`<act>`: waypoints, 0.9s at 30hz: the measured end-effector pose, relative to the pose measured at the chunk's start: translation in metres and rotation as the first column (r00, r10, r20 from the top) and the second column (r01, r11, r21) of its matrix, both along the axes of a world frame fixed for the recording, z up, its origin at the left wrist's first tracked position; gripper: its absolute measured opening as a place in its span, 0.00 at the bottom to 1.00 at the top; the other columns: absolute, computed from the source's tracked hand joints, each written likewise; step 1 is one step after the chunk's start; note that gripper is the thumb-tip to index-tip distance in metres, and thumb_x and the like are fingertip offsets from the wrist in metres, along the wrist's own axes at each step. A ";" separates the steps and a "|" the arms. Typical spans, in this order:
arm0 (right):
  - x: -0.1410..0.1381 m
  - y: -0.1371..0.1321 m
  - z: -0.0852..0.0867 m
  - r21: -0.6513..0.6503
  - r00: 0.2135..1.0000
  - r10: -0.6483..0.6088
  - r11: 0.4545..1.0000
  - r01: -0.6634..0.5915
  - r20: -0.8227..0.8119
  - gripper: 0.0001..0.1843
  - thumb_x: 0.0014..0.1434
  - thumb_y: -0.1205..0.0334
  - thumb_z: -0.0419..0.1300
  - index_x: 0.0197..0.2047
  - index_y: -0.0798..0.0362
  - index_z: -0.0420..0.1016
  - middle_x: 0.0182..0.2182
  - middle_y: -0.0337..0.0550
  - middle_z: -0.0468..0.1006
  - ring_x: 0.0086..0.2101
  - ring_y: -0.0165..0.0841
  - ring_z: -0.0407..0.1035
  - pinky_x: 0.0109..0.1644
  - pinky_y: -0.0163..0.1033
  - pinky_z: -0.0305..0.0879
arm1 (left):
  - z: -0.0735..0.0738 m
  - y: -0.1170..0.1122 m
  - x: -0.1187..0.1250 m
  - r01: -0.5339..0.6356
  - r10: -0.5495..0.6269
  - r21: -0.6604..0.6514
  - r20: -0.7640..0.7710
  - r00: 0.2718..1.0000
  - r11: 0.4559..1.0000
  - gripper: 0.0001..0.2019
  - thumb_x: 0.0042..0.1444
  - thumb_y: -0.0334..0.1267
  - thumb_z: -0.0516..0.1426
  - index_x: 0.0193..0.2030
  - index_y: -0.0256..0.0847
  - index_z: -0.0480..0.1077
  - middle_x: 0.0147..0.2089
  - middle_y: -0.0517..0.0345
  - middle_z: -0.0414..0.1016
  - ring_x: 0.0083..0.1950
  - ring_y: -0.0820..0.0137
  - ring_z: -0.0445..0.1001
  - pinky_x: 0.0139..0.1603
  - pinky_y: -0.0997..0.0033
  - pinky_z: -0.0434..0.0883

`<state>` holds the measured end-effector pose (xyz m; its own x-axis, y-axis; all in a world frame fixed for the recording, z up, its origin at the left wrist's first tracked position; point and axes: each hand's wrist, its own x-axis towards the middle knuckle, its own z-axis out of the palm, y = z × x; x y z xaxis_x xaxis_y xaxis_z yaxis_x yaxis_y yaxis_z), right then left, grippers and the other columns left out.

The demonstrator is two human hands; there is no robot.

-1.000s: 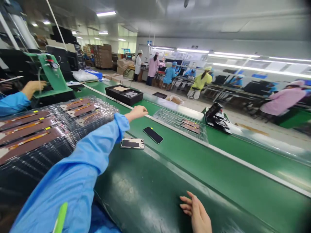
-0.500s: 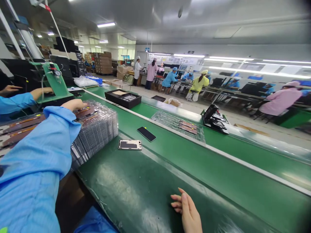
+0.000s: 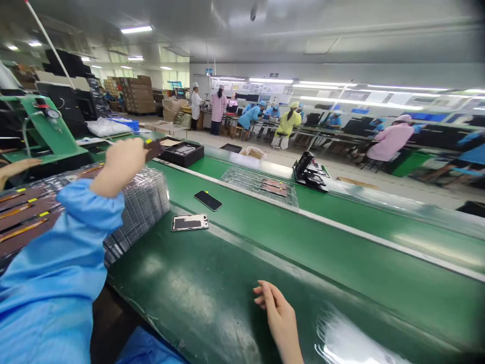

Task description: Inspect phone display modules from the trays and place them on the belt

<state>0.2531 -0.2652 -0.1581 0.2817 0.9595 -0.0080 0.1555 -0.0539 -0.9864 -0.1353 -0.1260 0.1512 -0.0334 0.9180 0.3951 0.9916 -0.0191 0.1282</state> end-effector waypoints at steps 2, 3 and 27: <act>-0.003 -0.001 0.013 0.035 1.000 0.002 0.999 -0.002 0.004 0.34 0.53 0.29 0.61 0.37 0.56 0.83 0.31 0.50 0.84 0.27 0.38 0.76 0.34 0.42 0.75 | -0.028 -0.012 0.042 0.056 -0.056 -0.002 0.042 0.998 0.998 0.21 0.72 0.44 0.46 0.57 0.24 0.64 0.46 0.39 0.77 0.49 0.55 0.75 0.50 0.59 0.66; -0.005 -0.002 0.022 0.057 1.000 0.007 0.998 -0.006 -0.010 0.32 0.54 0.31 0.62 0.36 0.56 0.84 0.32 0.51 0.84 0.28 0.38 0.77 0.35 0.42 0.75 | -0.047 -0.019 0.065 0.134 -0.131 -0.042 0.069 0.989 0.990 0.18 0.70 0.46 0.49 0.53 0.32 0.68 0.40 0.48 0.78 0.42 0.59 0.76 0.44 0.65 0.68; -0.043 -0.005 0.100 0.577 0.920 -0.174 0.814 -0.066 0.350 0.04 0.63 0.65 0.61 0.37 0.50 0.78 0.55 0.51 0.75 0.53 0.41 0.71 0.55 0.48 0.71 | -0.225 -0.079 0.193 0.847 0.068 -0.156 0.988 0.141 0.508 0.24 0.53 0.56 0.63 0.47 0.38 0.75 0.37 0.54 0.79 0.38 0.63 0.77 0.41 0.68 0.73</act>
<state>0.2099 -0.2705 -0.0585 0.1992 0.7366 0.6464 0.5269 0.4756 -0.7044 0.0577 -0.2053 -0.0736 0.5703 0.8035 -0.1710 0.0580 0.1683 0.9840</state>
